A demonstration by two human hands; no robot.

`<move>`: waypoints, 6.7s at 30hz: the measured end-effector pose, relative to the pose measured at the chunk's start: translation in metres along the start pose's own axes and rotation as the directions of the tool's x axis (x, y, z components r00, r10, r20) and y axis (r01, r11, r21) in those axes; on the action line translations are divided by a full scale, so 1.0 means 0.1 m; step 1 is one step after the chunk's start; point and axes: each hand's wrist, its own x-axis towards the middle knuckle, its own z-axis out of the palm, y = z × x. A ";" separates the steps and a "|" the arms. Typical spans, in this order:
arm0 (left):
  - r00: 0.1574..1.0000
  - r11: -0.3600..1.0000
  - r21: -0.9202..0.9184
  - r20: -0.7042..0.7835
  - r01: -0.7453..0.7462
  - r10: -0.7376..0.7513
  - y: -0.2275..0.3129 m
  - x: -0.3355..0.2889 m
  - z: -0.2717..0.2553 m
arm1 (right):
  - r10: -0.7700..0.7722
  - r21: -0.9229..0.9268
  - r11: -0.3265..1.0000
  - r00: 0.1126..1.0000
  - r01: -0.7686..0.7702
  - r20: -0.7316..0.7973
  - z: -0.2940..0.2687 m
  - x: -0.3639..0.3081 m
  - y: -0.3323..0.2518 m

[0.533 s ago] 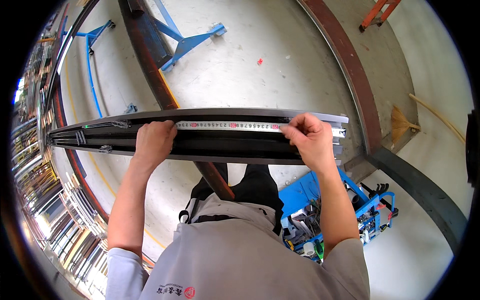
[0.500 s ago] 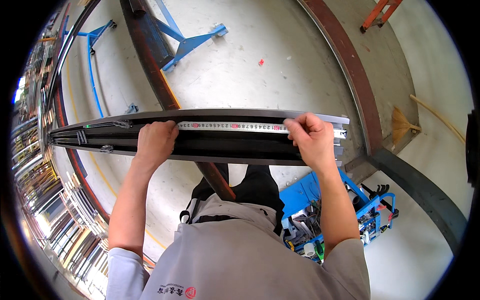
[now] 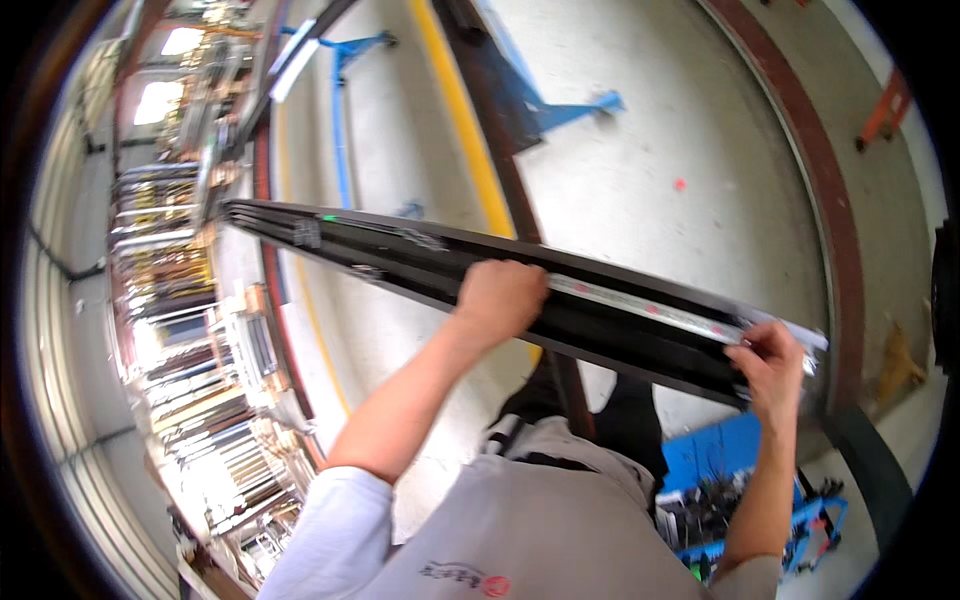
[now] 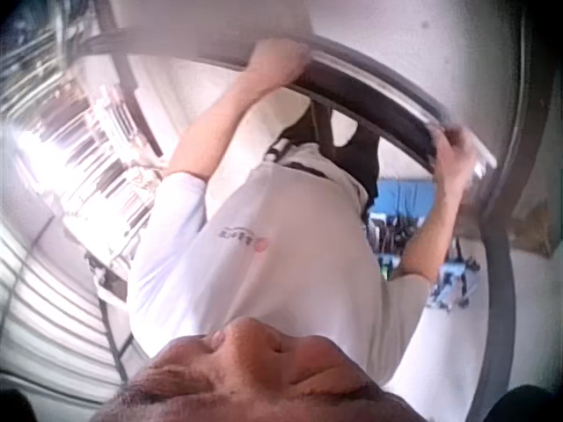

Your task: The person measures a black metal frame component with a measuring tape and attaches small metal clips into the track of the frame.

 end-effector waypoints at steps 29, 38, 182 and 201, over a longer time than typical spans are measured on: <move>1.000 0.992 -0.128 -0.024 -0.023 0.020 0.02 -0.29 -0.09 | -0.328 -0.781 0.199 0.791 0.592 0.516 -0.23 -0.07 -0.95; 0.999 0.999 -0.037 -0.029 -0.033 0.032 -0.05 -0.28 -0.08 | -0.293 -0.776 0.076 0.758 0.626 0.582 -0.26 0.00 -0.97; 0.710 -0.510 -0.849 0.444 0.137 -0.547 -1.96 -3.31 2.57 | -0.092 -0.330 0.930 0.762 -0.165 -0.641 -0.05 0.17 0.02; 0.635 0.549 -0.624 -0.107 0.556 -0.765 -5.30 -1.81 0.51 | -0.170 -0.143 0.985 0.631 0.093 -0.757 0.78 -0.57 -0.77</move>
